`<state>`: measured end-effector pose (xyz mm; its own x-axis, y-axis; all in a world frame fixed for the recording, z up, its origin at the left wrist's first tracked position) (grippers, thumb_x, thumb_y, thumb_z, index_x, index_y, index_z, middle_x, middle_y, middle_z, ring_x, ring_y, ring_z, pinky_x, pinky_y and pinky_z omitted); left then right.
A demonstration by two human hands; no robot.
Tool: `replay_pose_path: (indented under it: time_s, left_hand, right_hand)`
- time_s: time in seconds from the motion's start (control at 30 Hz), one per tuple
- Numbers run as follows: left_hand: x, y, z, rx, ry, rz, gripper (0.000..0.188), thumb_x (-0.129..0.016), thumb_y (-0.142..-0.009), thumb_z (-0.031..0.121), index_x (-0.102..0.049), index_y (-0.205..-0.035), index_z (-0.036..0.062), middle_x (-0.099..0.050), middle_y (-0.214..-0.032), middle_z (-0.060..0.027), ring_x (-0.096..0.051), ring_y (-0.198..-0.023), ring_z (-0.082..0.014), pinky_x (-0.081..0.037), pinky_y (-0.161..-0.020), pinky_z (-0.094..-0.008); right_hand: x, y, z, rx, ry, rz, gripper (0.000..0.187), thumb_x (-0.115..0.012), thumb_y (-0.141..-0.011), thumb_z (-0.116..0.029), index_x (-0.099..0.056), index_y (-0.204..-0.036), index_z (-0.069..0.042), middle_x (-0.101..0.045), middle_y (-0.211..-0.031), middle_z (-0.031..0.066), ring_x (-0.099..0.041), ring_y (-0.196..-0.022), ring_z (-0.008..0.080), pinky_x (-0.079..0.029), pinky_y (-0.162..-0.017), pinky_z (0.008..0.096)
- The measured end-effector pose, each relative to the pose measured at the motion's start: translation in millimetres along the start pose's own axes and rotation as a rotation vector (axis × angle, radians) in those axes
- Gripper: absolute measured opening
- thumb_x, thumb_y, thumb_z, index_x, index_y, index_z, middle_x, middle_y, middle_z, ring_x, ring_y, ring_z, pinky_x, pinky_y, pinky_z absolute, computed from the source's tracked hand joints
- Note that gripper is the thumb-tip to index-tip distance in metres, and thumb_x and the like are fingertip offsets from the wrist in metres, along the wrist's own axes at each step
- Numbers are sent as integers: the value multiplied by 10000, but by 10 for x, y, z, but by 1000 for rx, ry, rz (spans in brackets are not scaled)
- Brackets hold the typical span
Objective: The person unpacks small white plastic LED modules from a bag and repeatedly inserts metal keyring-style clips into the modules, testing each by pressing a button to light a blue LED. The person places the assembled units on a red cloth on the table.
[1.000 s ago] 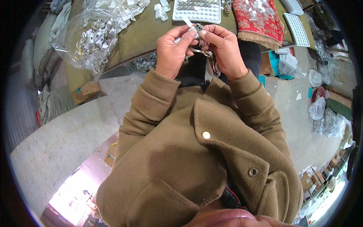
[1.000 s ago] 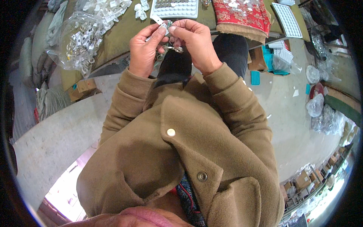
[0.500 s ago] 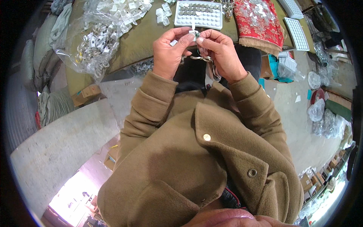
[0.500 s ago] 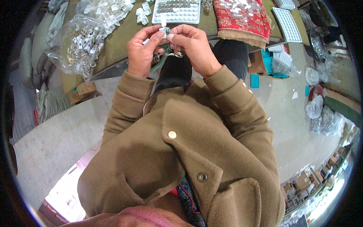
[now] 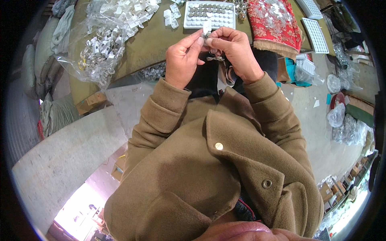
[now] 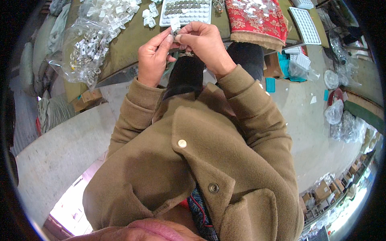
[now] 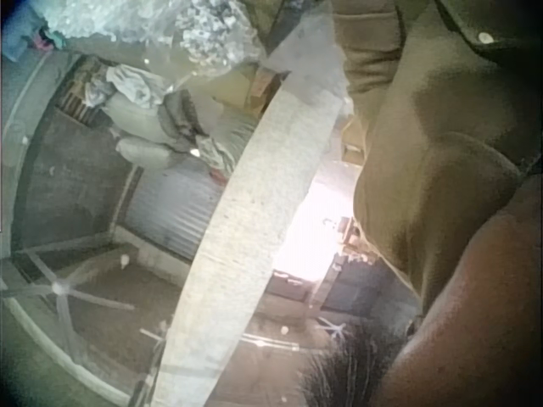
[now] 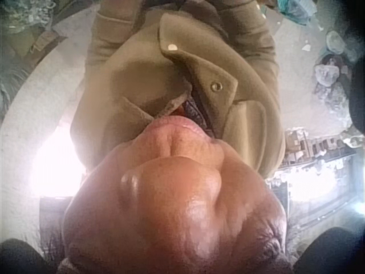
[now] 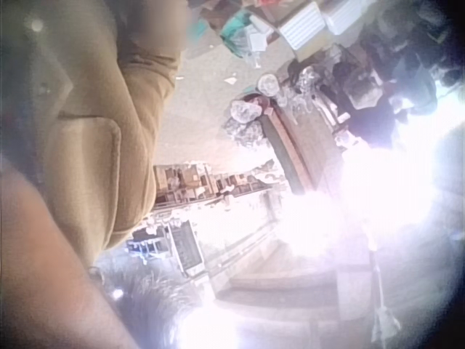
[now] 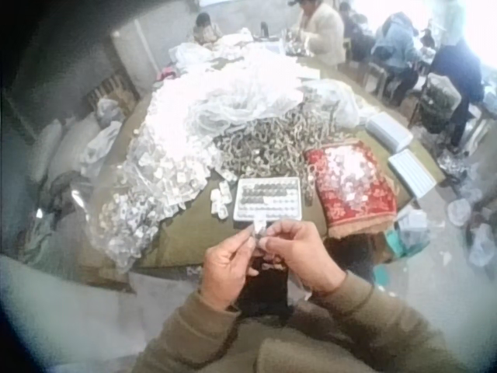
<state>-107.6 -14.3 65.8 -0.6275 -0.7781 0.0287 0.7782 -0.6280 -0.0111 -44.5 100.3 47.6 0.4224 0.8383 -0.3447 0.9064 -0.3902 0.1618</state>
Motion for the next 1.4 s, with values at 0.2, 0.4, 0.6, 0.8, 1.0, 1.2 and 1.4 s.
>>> replay_pose_path:
  time_s: [0.2, 0.4, 0.6, 0.8, 1.0, 1.2, 1.4]
  left_hand:
    - [60, -5, -223, 219, 187, 35, 249, -658, -900, 174, -656, -1061, -16, -693, -924, -40, -658, -765, -72, -417, -480, -152]
    - [68, 72, -238, 313, 353, 79, 191, -618, -918, 182, -668, -1002, 17, -696, -913, -45, -614, -704, -52, -371, -465, -146]
    - [-40, 100, -203, 411, 693, -1, 227, -562, -949, 167, -605, -1107, 10, -685, -1016, -81, -531, -636, -16, -365, -439, -132]
    - [-182, 189, -326, 678, 1057, 37, 285, -529, -969, 145, -536, -1210, -6, -650, -1141, -109, -551, -599, 6, -380, -402, -110]
    - [-102, 116, -340, 591, 911, 95, 165, -597, -941, 158, -602, -1045, 30, -687, -1041, -100, -614, -708, -14, -377, -426, -130]
    - [169, -8, -129, 114, 348, 184, 191, -662, -905, 173, -664, -971, -6, -703, -874, -43, -598, -642, -43, -404, -467, -166]
    - [253, -12, 240, -281, -305, 267, 188, -687, -881, 147, -675, -903, -39, -647, -741, -4, -537, -583, -44, -428, -495, -190]
  right_hand:
    - [-92, 86, -81, 142, 137, -25, 92, -655, -851, -37, -632, -934, -4, -622, -767, -5, -549, -681, 37, -428, -573, 184]
    - [-103, 147, -197, 219, 85, -89, 178, -596, -878, -18, -582, -1055, -29, -579, -852, -41, -516, -785, 20, -411, -716, 174]
    - [-93, 80, 12, 52, -372, -101, 126, -572, -886, -29, -567, -1008, -61, -587, -871, 6, -544, -795, 95, -456, -755, 244]
    - [-109, 84, -10, 63, -397, -112, 96, -571, -877, -26, -570, -969, -51, -605, -863, 15, -561, -778, 112, -452, -749, 250]
    - [-105, 144, -170, 135, -253, -88, 141, -589, -894, -61, -612, -1027, -19, -638, -871, 12, -575, -787, 86, -459, -720, 237]
    - [-158, 149, -308, 206, 121, -57, 149, -611, -885, -36, -645, -1028, -5, -652, -869, 4, -583, -803, 53, -469, -679, 202]
    - [-188, 5, -375, 352, 262, -68, 153, -607, -891, -14, -621, -1042, 1, -634, -897, -5, -581, -845, 47, -473, -736, 194]
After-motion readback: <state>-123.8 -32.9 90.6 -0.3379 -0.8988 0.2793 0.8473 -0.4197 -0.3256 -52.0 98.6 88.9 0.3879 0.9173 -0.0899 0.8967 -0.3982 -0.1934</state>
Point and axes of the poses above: each hand's wrist, its own y-axis away from the middle knuckle, its own x-axis out of the back of the hand, z = x × y, the point moved 10 cm from there along -y, towards the middle knuckle
